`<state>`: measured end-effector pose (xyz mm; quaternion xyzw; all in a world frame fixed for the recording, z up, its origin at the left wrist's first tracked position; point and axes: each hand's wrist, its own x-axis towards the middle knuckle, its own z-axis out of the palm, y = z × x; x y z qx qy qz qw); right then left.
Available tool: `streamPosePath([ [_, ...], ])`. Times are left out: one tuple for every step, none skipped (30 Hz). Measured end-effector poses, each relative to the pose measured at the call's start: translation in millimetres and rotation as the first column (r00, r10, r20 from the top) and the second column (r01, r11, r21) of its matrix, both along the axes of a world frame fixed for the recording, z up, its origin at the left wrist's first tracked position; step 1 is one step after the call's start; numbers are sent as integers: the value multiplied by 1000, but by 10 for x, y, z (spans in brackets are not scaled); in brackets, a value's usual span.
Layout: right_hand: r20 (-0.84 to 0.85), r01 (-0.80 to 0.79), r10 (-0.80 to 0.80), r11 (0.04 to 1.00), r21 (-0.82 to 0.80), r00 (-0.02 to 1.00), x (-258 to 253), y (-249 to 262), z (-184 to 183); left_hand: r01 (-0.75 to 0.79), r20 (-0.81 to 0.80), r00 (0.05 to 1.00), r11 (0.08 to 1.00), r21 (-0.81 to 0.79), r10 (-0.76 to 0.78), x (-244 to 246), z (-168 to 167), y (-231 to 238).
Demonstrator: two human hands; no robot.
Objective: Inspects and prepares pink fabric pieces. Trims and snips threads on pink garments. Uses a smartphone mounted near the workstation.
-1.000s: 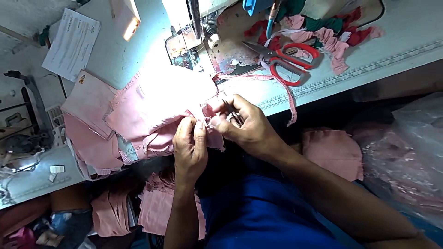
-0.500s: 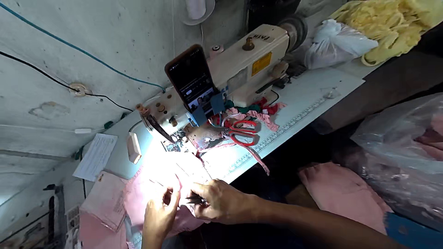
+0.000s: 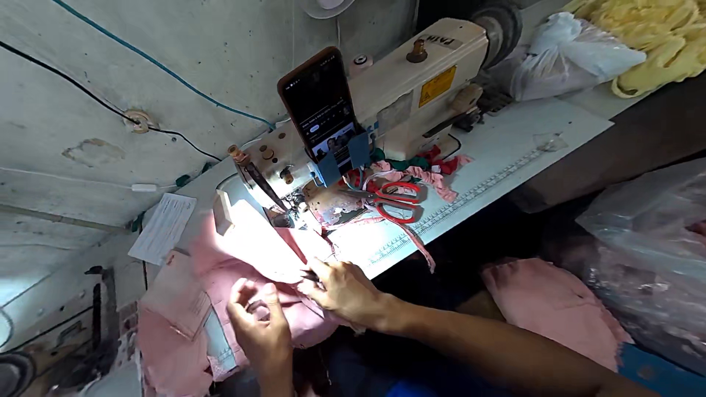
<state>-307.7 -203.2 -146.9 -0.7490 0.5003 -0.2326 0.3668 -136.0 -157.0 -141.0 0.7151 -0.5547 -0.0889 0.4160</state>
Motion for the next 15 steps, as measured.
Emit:
streamPosePath([
  [-9,30,-30,1000,8,999,-11,-25,-46,11,14,1000,1000,26,-11,-79,0,-10],
  [-4,60,-60,998,6,998,-22,-17,-69,48,-2,999,996,75,-48,-143,-6,-20],
  [16,87,-87,996,-6,996,-32,9,-74,118,-69,992,983,143,-109,-181,-16,-31],
  [48,116,-115,993,-23,992,-34,33,-78,190,-158,974,964,187,-162,-197,-34,-55],
  [77,140,-137,989,-35,988,-34,45,-83,248,-249,949,948,201,-195,-194,-52,-91],
  [102,158,-153,986,-44,983,-38,46,-90,295,-336,916,937,188,-221,-185,-60,-135],
  [131,167,-161,985,-43,978,-54,35,-85,331,-403,882,930,161,-244,-174,-55,-181],
  [162,171,-162,985,-40,973,-73,19,-82,362,-457,849,921,141,-264,-164,-43,-222],
  [195,165,-155,985,-41,969,-96,4,-89,384,-494,826,913,138,-272,-156,-31,-249],
  [222,153,-140,987,-41,965,-117,8,-110,393,-515,815,907,152,-267,-149,-27,-241],
  [245,144,-128,989,-46,961,-131,27,-134,401,-524,810,901,167,-263,-139,-28,-213],
  [265,143,-124,988,-53,956,-137,31,-144,406,-519,811,899,166,-270,-135,-34,-198],
  [273,150,-128,987,-60,953,-137,30,-143,403,-492,824,902,159,-281,-140,-42,-193],
  [268,158,-133,985,-73,954,-138,33,-137,388,-446,850,906,168,-281,-152,-44,-182],
  [256,165,-138,982,-88,957,-135,45,-134,359,-372,889,911,201,-268,-172,-42,-161],
])
